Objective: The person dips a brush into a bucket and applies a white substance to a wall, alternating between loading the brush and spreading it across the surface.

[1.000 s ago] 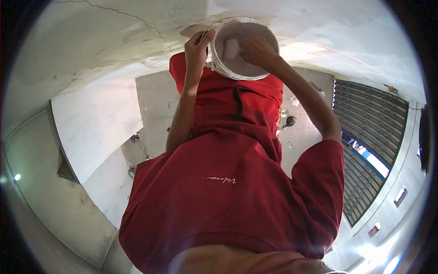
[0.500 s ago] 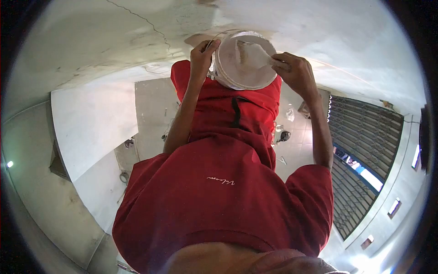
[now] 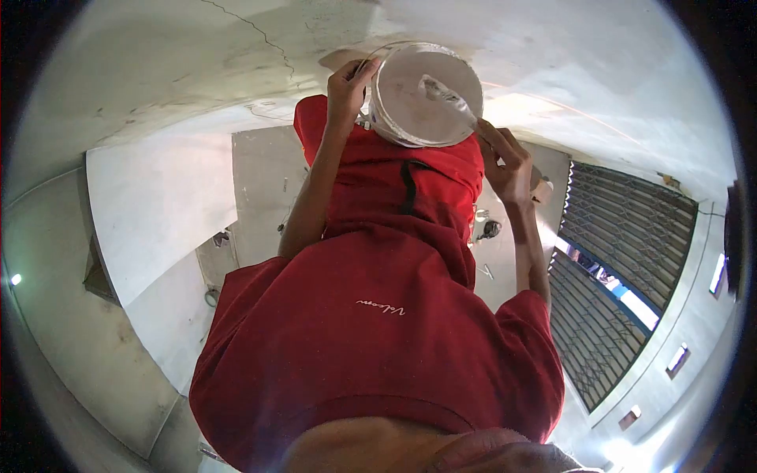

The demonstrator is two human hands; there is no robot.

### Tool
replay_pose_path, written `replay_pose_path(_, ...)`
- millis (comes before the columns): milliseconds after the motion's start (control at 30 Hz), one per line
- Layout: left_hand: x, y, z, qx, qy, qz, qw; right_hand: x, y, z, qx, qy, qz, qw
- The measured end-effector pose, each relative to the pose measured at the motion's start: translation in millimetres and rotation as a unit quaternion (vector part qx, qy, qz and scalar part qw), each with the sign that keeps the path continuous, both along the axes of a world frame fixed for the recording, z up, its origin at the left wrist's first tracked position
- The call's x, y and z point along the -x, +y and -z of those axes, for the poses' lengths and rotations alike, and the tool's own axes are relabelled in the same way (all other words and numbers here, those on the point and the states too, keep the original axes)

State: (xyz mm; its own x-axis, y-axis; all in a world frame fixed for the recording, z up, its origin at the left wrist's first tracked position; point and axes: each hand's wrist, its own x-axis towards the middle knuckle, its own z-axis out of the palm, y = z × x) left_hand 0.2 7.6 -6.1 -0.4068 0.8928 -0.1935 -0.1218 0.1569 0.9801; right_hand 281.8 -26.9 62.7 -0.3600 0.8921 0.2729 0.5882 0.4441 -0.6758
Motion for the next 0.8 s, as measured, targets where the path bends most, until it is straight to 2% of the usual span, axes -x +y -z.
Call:
replay_pose_path(100,-1,-2,0,0.009,-0.004,0.002,1.000,-2,-2,5,-0.026,-0.041,-0.014,0.999)
replay_pose_path(200,0,0,-6,0.009,-0.004,0.004,1.000,-2,-3,12,-0.015,0.034,0.008,0.999)
replay_pose_path(300,-3,-7,-9,0.009,0.014,0.001,1.000,-3,-1,13,-0.034,-0.043,0.006,0.998)
replay_pose_path(533,-2,-7,-9,-0.023,0.009,-0.005,1.000,1,5,15,-0.061,-0.052,0.008,0.997)
replay_pose_path(600,-2,-8,-11,0.003,0.007,0.003,1.000,0,2,9,-0.046,-0.042,0.009,0.998)
replay_pose_path(700,1,-6,-9,0.007,0.011,0.000,1.000,-3,7,15,0.071,-0.011,0.032,0.997)
replay_pose_path(800,1,-7,-3,0.008,0.004,-0.008,1.000,-12,12,40,0.207,0.218,0.055,0.952)
